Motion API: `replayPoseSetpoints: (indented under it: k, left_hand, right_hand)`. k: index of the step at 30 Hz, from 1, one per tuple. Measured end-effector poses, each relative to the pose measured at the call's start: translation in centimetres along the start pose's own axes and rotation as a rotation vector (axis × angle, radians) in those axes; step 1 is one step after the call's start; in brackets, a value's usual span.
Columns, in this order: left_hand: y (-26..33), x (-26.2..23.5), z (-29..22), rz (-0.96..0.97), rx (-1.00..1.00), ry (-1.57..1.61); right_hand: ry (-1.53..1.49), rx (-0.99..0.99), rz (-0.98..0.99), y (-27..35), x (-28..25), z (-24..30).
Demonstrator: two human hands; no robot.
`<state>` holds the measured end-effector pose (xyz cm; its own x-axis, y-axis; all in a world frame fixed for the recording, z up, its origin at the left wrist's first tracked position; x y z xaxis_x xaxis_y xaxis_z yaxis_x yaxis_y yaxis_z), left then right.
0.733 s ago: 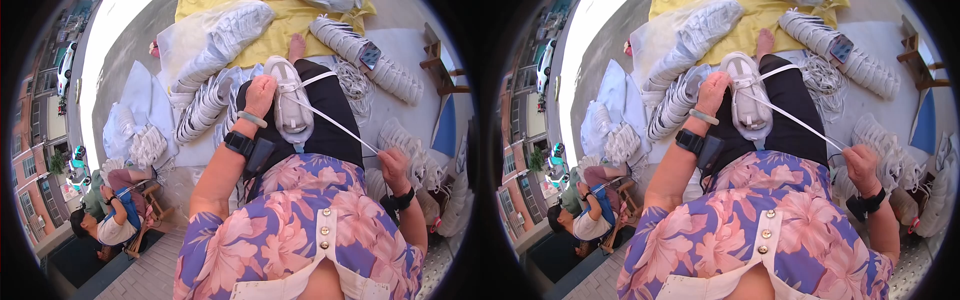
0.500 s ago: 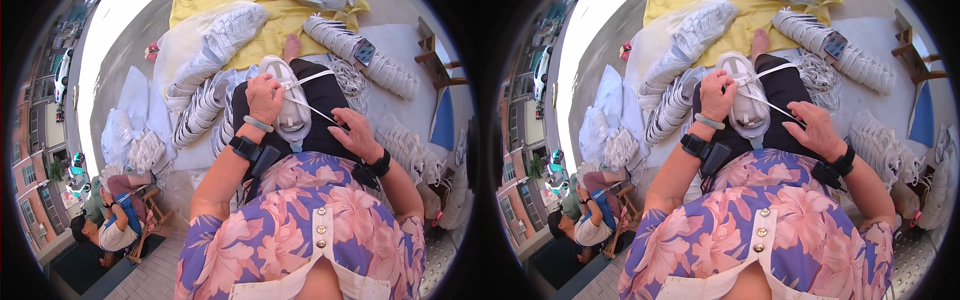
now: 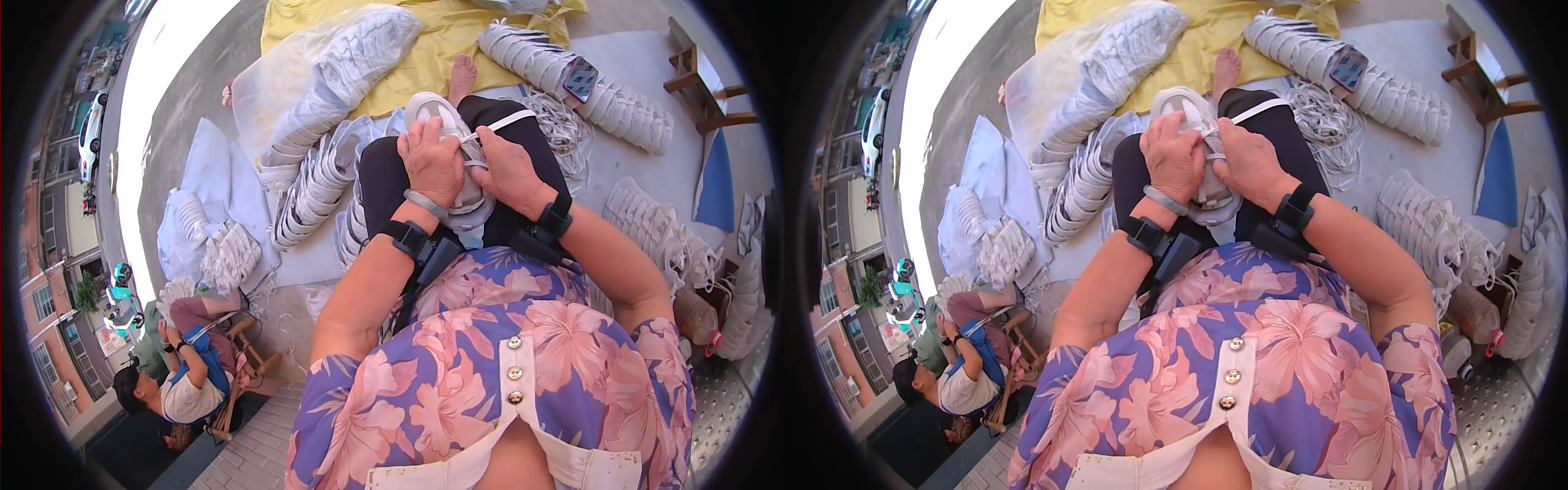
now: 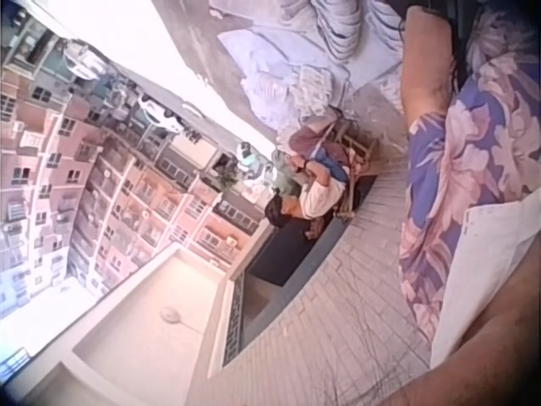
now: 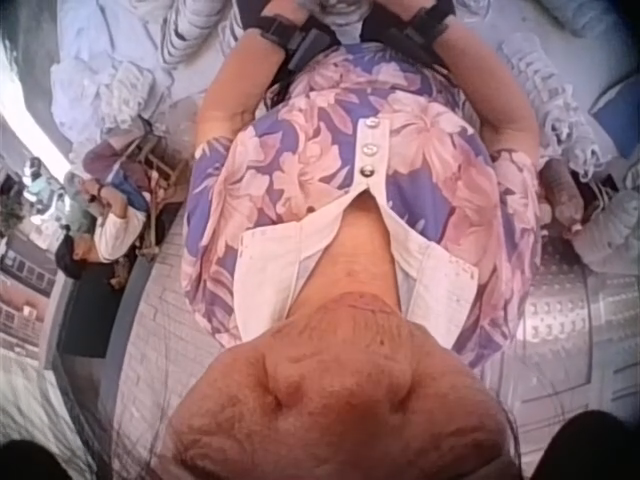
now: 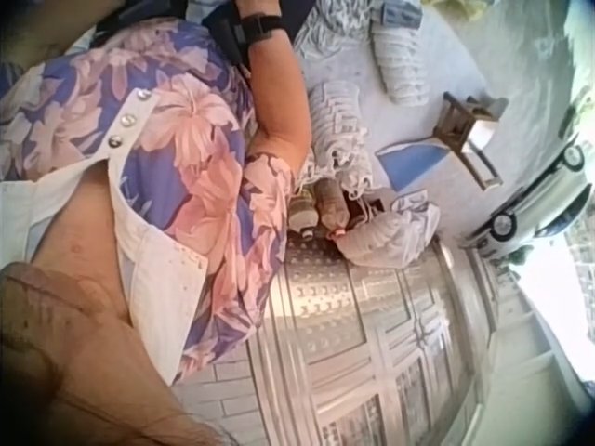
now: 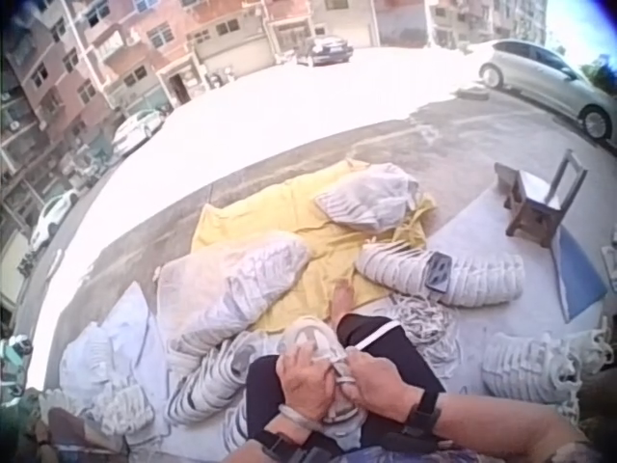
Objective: Inserting and threading shoelaces into white athletic sneakers.
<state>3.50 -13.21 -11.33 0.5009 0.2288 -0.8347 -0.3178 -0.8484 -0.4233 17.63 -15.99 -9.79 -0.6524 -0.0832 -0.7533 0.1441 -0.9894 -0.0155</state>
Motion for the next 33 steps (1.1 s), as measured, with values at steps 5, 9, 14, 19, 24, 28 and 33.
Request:
replayPoseSetpoints:
  k: [5, 9, 14, 19, 24, 28, 33]
  left_hand:
    - [0.6, -0.4, -0.4, 0.059, 0.091, -0.054]
    - [0.5, 0.1, -0.6, 0.078, 0.072, -0.109]
    - [0.4, 0.6, -0.9, 0.095, 0.040, -0.081]
    - [-0.4, 1.2, -1.4, 0.134, 0.005, -0.072]
    - [-1.0, 1.4, -1.7, 0.179, -0.020, -0.061]
    - [-0.2, -4.4, -1.6, 0.292, 0.105, -0.077]
    - [10.6, -12.9, 11.7, 0.466, -0.294, -0.520]
  right_hand:
    - [-0.005, -0.089, -0.010, 0.4, 0.0, -0.3]
    - [-0.045, -0.142, -0.070, -0.1, 0.2, -1.1]
    - [-0.166, -0.070, 0.073, -1.3, 0.0, -2.4]
    - [-0.349, -0.010, 0.109, -1.6, 0.0, -3.2]
    - [-0.321, 0.048, 0.030, -0.8, -0.3, -2.5]
    - [-0.343, 0.086, -0.005, 0.2, -0.7, -2.8]
    - [-0.207, 0.052, 0.055, 0.6, -0.6, -2.8]
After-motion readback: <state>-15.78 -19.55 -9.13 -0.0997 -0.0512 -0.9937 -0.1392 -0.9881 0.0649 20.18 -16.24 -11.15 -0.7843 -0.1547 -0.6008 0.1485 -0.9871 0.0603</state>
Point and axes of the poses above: each hand's wrist, its own y-axis away from the middle knuckle, its own x-axis out of the palm, z = x × y, the point moved 1 cm from there along -y, towards the middle knuckle, and after that the axes turned 2 degrees about -z, right-handed, at the moved point
